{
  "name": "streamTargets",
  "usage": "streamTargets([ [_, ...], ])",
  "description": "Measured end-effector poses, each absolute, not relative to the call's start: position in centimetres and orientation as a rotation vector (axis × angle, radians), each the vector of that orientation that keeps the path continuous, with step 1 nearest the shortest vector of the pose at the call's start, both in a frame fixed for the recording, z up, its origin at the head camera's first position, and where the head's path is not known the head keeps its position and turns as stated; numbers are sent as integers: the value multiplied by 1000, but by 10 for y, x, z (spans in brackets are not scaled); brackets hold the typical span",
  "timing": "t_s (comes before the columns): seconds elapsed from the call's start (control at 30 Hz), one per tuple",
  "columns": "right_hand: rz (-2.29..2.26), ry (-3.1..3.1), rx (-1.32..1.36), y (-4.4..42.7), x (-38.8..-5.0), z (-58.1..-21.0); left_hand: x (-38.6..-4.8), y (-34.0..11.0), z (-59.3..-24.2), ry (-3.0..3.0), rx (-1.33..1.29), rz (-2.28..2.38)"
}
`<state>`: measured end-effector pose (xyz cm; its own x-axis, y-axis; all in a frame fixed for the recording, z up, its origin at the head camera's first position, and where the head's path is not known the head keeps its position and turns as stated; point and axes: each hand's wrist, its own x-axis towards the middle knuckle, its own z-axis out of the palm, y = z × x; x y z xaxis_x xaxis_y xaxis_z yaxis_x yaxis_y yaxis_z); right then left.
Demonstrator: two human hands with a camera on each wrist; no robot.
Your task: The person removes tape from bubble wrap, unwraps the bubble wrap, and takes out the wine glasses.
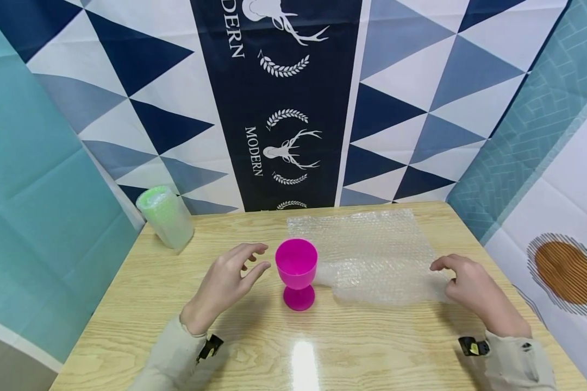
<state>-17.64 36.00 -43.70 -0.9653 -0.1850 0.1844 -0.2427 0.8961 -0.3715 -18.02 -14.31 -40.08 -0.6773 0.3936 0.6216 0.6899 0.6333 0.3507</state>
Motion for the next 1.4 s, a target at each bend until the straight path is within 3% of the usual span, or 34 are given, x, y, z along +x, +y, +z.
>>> streamTargets([
  [0.73, 556, -2822, 548, 297, -193, -465, -178, -124, -428, -2619, -717, -1164],
  [1.03, 455, -2947, 453, 284, -192, -473, -179, -121, -444, -2620, -700, -1269],
  [1.4, 405, -3050, 344, 281, -190, -476, -174, -108, -469, -2575, -532, -1712],
])
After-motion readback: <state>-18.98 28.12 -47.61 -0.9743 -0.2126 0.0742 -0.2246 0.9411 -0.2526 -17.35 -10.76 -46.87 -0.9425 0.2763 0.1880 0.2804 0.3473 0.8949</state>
